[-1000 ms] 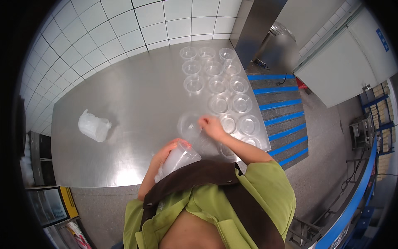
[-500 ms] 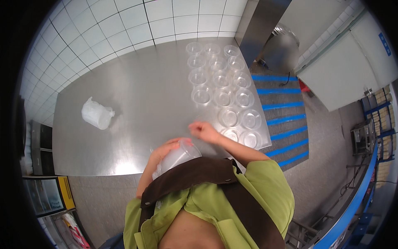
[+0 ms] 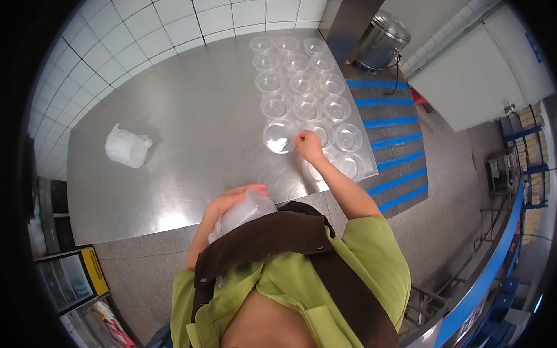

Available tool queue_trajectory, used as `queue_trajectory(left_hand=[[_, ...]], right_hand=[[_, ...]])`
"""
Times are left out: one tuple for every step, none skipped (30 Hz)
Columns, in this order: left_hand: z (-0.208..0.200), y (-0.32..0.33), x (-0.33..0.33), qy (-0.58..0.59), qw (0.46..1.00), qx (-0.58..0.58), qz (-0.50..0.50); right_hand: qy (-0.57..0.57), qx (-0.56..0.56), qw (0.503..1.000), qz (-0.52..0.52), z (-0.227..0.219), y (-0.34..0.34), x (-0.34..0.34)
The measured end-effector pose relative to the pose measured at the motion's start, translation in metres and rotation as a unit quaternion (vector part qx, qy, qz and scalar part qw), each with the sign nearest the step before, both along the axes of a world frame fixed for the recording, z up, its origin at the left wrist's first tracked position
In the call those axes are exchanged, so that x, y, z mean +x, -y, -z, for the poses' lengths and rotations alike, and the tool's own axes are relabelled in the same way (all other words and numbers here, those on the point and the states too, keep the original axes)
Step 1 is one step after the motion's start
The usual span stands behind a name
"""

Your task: The person repeatedly picks clear plastic containers from a large stack on a stainless steel table and places them one by one onto a growing pile. The action is continuous and repetitive throughout the clip.

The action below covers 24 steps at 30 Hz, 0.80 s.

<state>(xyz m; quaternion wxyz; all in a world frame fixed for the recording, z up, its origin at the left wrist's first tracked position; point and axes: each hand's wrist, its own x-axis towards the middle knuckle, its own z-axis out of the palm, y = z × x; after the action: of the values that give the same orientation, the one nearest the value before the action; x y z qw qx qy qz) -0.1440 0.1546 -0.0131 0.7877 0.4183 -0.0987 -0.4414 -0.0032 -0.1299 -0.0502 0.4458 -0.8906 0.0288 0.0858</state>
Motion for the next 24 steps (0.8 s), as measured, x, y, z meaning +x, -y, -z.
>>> queue_trajectory(left_hand=[[-0.002,0.0,-0.002,-0.001,1.0,0.021,0.002],[-0.003,-0.001,-0.004,-0.002,0.999,0.035,0.003],[-0.005,-0.001,-0.006,-0.002,0.999,0.042,0.005],[-0.006,-0.002,-0.009,0.001,0.999,0.046,-0.004],[-0.008,-0.003,-0.012,0.002,0.999,0.042,-0.012],[-0.009,-0.003,-0.016,-0.001,0.999,0.043,-0.016],[-0.01,-0.004,-0.02,0.004,0.998,0.048,-0.035],[-0.012,-0.004,-0.023,0.005,0.997,0.057,-0.05],[-0.013,-0.002,-0.028,0.002,0.995,0.075,-0.059],[-0.015,0.0,-0.031,0.01,0.993,0.093,-0.07],[-0.017,0.002,-0.032,0.018,0.99,0.12,-0.076],[-0.019,0.005,-0.034,0.029,0.985,0.146,-0.081],[-0.02,0.011,-0.034,0.034,0.985,0.146,-0.088],[-0.021,0.017,-0.032,0.041,0.984,0.145,-0.095],[-0.022,0.022,-0.033,0.046,0.983,0.146,-0.102],[-0.023,0.025,-0.035,0.023,0.984,0.147,-0.099],[-0.023,0.028,-0.036,-0.001,0.984,0.147,-0.097],[-0.022,0.03,-0.038,-0.025,0.984,0.148,-0.094],[-0.021,0.032,-0.039,-0.041,0.989,0.122,-0.078],[-0.019,0.033,-0.041,-0.057,0.992,0.096,-0.063],[-0.017,0.033,-0.042,-0.072,0.995,0.05,-0.047],[-0.015,0.033,-0.044,-0.067,0.995,0.057,-0.044],[-0.013,0.032,-0.047,-0.062,0.996,0.047,-0.042],[-0.011,0.031,-0.05,-0.055,0.997,0.034,-0.039]], right_hand=[[-0.008,-0.031,0.999,0.013,0.004,0.002,0.011],[-0.03,-0.06,0.997,0.026,0.005,0.003,0.018],[-0.023,-0.105,0.994,0.012,0.003,0.004,0.022],[-0.03,-0.148,0.989,-0.003,-0.002,0.002,0.02],[-0.049,-0.194,0.98,-0.01,-0.009,-0.001,0.016],[0.014,-0.179,0.984,-0.023,-0.018,-0.005,0.007],[0.064,-0.166,0.984,-0.028,-0.027,-0.01,-0.01],[0.11,-0.154,0.981,-0.027,-0.038,-0.015,-0.029],[0.087,-0.07,0.99,-0.089,-0.048,-0.022,-0.049],[0.069,0.018,0.987,-0.142,-0.055,-0.031,-0.069],[0.018,0.081,0.976,-0.202,-0.059,-0.041,-0.092],[-0.013,0.156,0.951,-0.267,-0.061,-0.049,-0.112],[0.039,0.149,0.939,-0.307,-0.062,-0.056,-0.126],[0.103,0.165,0.908,-0.37,-0.063,-0.06,-0.136],[0.136,0.137,0.919,-0.343,-0.062,-0.059,-0.14],[0.172,0.123,0.92,-0.331,-0.061,-0.057,-0.144],[0.203,0.107,0.923,-0.308,-0.059,-0.053,-0.146],[0.174,0.116,0.928,-0.309,-0.057,-0.047,-0.147],[0.14,0.125,0.936,-0.299,-0.055,-0.039,-0.146],[0.105,0.133,0.942,-0.29,-0.053,-0.03,-0.146],[0.117,0.172,0.936,-0.282,-0.05,-0.022,-0.144],[0.076,0.167,0.963,-0.199,-0.047,-0.016,-0.14],[0.029,0.166,0.976,-0.139,-0.044,-0.008,-0.134],[0.059,0.136,0.984,-0.102,-0.04,0.0,-0.124]])
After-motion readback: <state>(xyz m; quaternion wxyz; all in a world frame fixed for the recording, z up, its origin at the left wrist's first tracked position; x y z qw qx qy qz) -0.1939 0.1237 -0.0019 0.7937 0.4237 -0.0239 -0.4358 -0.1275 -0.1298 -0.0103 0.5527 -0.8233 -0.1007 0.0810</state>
